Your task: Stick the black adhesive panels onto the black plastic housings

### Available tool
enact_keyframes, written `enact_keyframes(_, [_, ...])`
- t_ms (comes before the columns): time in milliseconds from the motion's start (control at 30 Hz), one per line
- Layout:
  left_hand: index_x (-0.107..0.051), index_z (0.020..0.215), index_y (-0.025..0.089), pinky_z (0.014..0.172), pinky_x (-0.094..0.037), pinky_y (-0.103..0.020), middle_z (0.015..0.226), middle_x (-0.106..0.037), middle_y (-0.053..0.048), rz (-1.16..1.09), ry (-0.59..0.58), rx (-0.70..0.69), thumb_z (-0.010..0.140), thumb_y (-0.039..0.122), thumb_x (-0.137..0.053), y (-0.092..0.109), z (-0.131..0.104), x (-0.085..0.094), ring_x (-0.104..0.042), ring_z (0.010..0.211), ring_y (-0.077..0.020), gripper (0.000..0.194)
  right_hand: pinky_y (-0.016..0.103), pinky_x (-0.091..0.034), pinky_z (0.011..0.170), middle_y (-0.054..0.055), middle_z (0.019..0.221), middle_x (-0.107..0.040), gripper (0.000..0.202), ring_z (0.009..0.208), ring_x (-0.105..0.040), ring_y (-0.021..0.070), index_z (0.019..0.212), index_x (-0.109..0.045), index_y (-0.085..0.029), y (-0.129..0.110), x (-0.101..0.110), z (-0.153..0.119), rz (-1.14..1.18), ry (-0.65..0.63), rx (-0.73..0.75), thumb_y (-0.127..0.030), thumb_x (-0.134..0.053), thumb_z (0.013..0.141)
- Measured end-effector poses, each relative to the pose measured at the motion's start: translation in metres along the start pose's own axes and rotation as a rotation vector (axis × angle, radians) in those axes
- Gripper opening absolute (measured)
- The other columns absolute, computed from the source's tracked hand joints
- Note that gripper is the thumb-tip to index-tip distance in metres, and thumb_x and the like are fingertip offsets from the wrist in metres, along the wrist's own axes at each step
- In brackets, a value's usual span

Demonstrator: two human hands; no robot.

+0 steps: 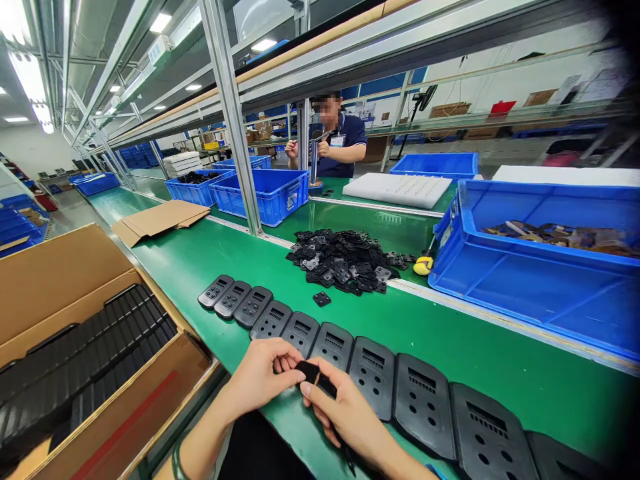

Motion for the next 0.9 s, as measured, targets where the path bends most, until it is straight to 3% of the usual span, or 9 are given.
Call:
enact_keyframes(133, [-0.066, 0.085, 0.020, 0.064, -0.048, -0.021, 0.084, -0.065, -0.001, 0.293, 0.322, -0.090, 0.081, 0.007, -0.051, -0.016, 0.004, 0.027, -0.060, 0.068, -0.0110, 0.020, 0.012, -0.030, 0.027, -0.007, 0.073, -0.050, 0.041, 0.037, -0.034, 0.0017, 0.109, -0.044, -0.021, -0.001, 0.002, 0.000, -0.003, 0.031, 0.012, -0.040, -0.063, 0.078])
enact_keyframes(200, [-0.065, 0.091, 0.020, 0.072, -0.049, -0.026, 0.092, -0.064, -0.004, 0.422, 0.397, -0.112, 0.085, 0.010, -0.047, -0.030, 0.006, 0.040, -0.062, 0.077, -0.0143, 0.021, 0.013, -0.031, 0.027, -0.007, 0.073, -0.050, 0.039, 0.037, -0.034, 0.0016, 0.109, -0.046, -0.021, -0.001, 0.002, -0.001, -0.016, 0.028, 0.003, -0.039, -0.061, 0.078])
enact_keyframes(333, [-0.066, 0.086, 0.023, 0.074, -0.049, -0.028, 0.089, -0.067, -0.001, 0.497, 0.287, -0.131, 0.081, 0.003, -0.044, -0.052, 0.007, 0.047, -0.063, 0.082, -0.0165, 0.030, 0.014, -0.030, 0.027, -0.007, 0.073, -0.050, 0.040, 0.034, -0.033, 0.0013, 0.107, -0.048, -0.020, -0.002, 0.001, -0.002, -0.033, 0.009, -0.013, -0.042, -0.061, 0.076])
enact_keyframes(433, [-0.065, 0.085, 0.021, 0.076, -0.049, -0.031, 0.089, -0.068, -0.003, 0.535, 0.285, -0.108, 0.083, 0.001, -0.040, -0.055, 0.002, 0.050, -0.062, 0.085, -0.0185, 0.032, 0.015, -0.030, 0.027, -0.007, 0.072, -0.050, 0.041, 0.034, -0.033, 0.0015, 0.107, -0.049, -0.020, -0.001, 0.000, -0.001, -0.034, 0.004, -0.018, -0.043, -0.061, 0.075])
enact_keyframes(567, [-0.063, 0.102, 0.020, 0.082, -0.050, -0.034, 0.099, -0.068, -0.005, 0.559, 0.266, -0.088, 0.088, 0.019, -0.052, -0.052, 0.005, 0.048, -0.061, 0.092, -0.0204, 0.017, 0.015, -0.029, 0.027, -0.007, 0.073, -0.050, 0.041, 0.033, -0.033, 0.0011, 0.105, -0.049, -0.020, 0.001, -0.001, -0.001, -0.034, 0.009, -0.026, -0.044, -0.062, 0.074])
enact_keyframes(667, [-0.061, 0.111, 0.022, 0.083, -0.050, -0.034, 0.102, -0.068, -0.004, 0.584, 0.222, -0.093, 0.084, 0.031, -0.063, -0.051, 0.013, 0.042, -0.061, 0.094, -0.0211, 0.029, 0.015, -0.029, 0.027, -0.007, 0.074, -0.049, 0.041, 0.034, -0.033, 0.0010, 0.103, -0.049, -0.020, 0.002, 0.000, 0.000, -0.033, 0.018, -0.033, -0.046, -0.062, 0.074])
enact_keyframes(800, [-0.065, 0.104, 0.023, 0.078, -0.049, -0.033, 0.089, -0.067, -0.005, 0.648, 0.239, -0.057, 0.086, 0.034, -0.059, -0.051, 0.018, 0.040, -0.061, 0.086, -0.0218, 0.022, 0.016, -0.028, 0.027, -0.006, 0.074, -0.050, 0.042, 0.034, -0.034, 0.0015, 0.102, -0.048, -0.020, 0.003, 0.001, 0.000, -0.028, 0.019, -0.035, -0.046, -0.063, 0.074])
enact_keyframes(900, [-0.066, 0.102, 0.018, 0.072, -0.049, -0.035, 0.079, -0.063, -0.006, 0.688, 0.269, -0.015, 0.083, 0.045, -0.062, -0.049, 0.016, 0.041, -0.060, 0.078, -0.0235, 0.034, 0.015, -0.028, 0.027, -0.006, 0.073, -0.050, 0.040, 0.034, -0.034, 0.0018, 0.103, -0.049, -0.020, 0.002, 0.001, -0.001, -0.033, 0.011, -0.034, -0.045, -0.062, 0.075])
Point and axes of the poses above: each hand's wrist, its own z-axis towards the middle knuckle, its own x-axis out of the back of the hand, y = z × x, the point moved 6 cm from there along z, towards the middle knuckle
